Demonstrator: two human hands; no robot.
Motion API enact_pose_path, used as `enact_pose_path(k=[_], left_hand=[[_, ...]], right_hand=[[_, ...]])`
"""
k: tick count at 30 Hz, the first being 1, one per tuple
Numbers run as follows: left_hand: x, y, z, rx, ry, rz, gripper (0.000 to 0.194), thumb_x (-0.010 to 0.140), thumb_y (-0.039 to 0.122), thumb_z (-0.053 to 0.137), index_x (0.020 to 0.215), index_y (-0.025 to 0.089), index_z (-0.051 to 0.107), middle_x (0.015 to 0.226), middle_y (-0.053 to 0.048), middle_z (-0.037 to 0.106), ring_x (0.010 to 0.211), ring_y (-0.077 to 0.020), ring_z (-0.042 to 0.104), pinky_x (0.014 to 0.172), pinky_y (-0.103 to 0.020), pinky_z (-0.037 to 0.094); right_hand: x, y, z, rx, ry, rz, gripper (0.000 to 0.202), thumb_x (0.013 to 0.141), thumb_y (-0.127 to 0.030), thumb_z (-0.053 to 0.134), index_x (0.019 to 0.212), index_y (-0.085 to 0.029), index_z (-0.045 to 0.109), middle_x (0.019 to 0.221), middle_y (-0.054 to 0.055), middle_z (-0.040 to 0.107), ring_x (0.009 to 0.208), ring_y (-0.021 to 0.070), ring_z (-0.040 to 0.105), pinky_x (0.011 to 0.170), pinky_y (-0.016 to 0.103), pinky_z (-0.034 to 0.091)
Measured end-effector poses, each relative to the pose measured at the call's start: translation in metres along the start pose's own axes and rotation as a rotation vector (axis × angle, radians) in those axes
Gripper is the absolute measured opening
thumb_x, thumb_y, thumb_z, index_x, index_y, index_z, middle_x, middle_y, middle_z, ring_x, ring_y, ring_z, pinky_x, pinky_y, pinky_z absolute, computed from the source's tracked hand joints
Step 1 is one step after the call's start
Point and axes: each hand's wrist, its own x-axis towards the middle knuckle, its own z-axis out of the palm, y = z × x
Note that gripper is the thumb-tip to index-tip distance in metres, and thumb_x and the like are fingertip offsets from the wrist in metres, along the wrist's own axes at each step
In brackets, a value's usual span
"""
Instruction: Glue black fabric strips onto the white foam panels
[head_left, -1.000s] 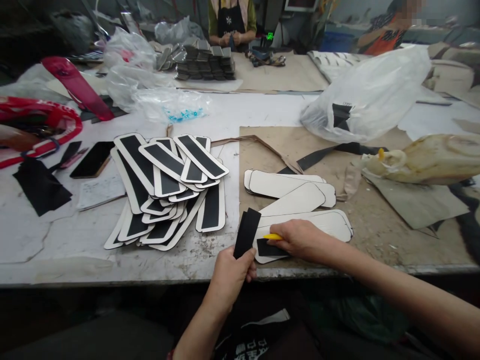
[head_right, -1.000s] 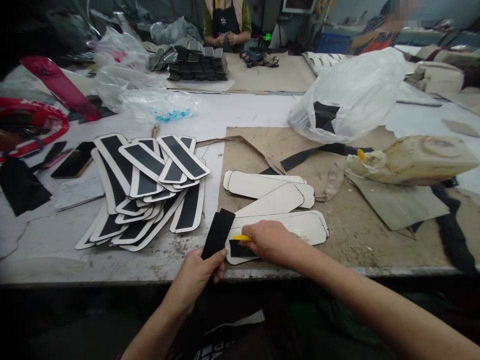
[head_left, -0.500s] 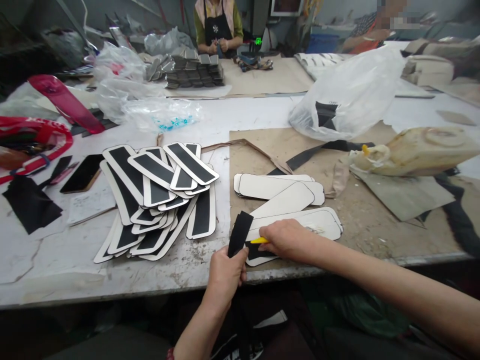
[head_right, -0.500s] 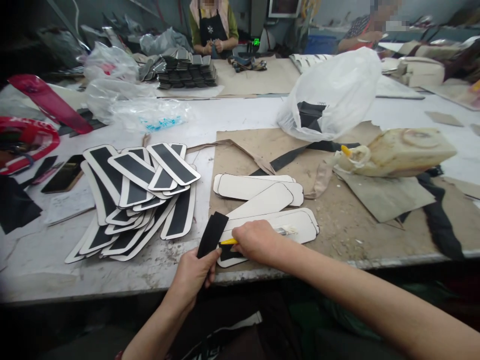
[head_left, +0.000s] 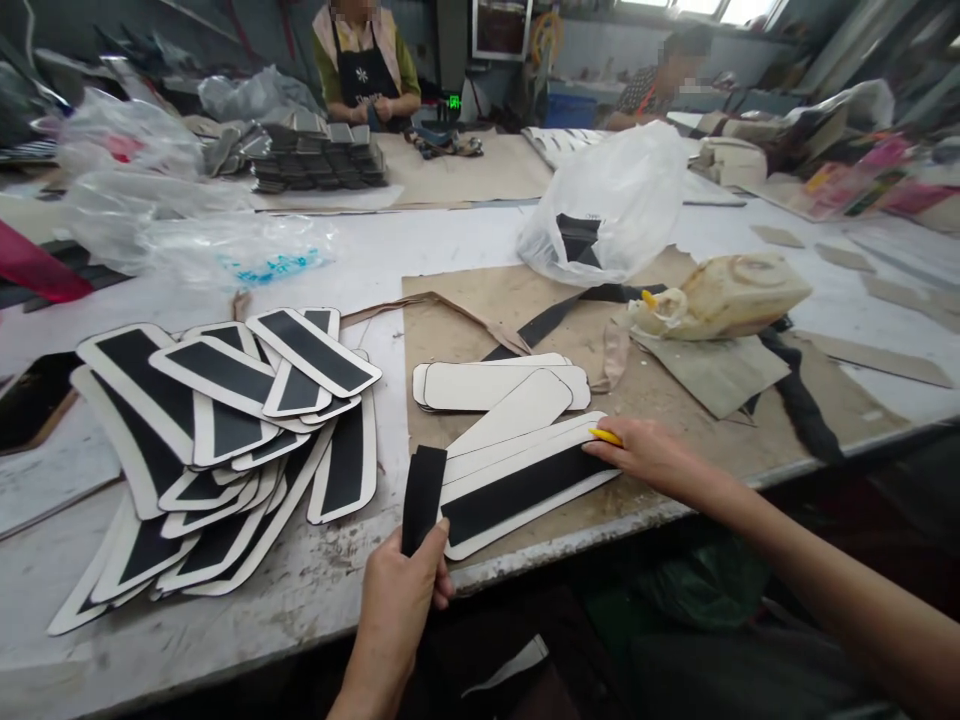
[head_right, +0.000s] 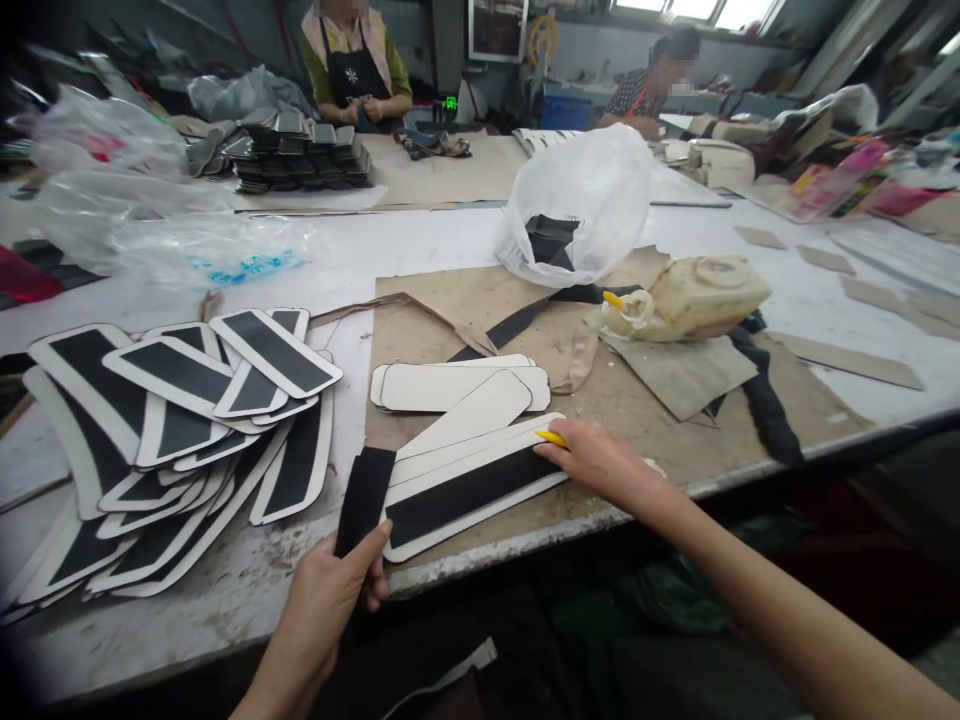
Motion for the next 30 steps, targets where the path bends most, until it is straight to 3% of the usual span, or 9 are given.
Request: enact_pose_path(k=[10,30], left_hand=[[0.0020,-0.0022,0.0021,0.045,0.046,-0.025,0.037,0.066,0.050,0.064,0.053,0.019,0.047,0.034,0.003,0.050,0.029,-0.0116,0.044,0.035,-0.023,0.032],[0.0019,-0.0033,0.0014,0.058,0.051,-0.040,0.041,0.063,0.054,0.065,0.052,0.019,0.047,0.033,0.001,0.051,0.029,-0.0120,0.044,0.035,-0.023,0.033]], right_hand=[[0.0062,0.0044,0.0111,-0.062,0.029,0.046,0.026,0.084,-0.044,0.051,0.086,-0.021,0.063,0.085,0.006,0.068,0.079,0.0201,0.061,0.068,0.025,0.038],[0.0042,0.0056,0.0110,-0.079,0.013,0.053,0.028,0.086,-0.044,0.046,0.087,-0.021,0.062,0.090,0.008,0.069,0.080,0.0236,0.063,0.066,0.028,0.038]])
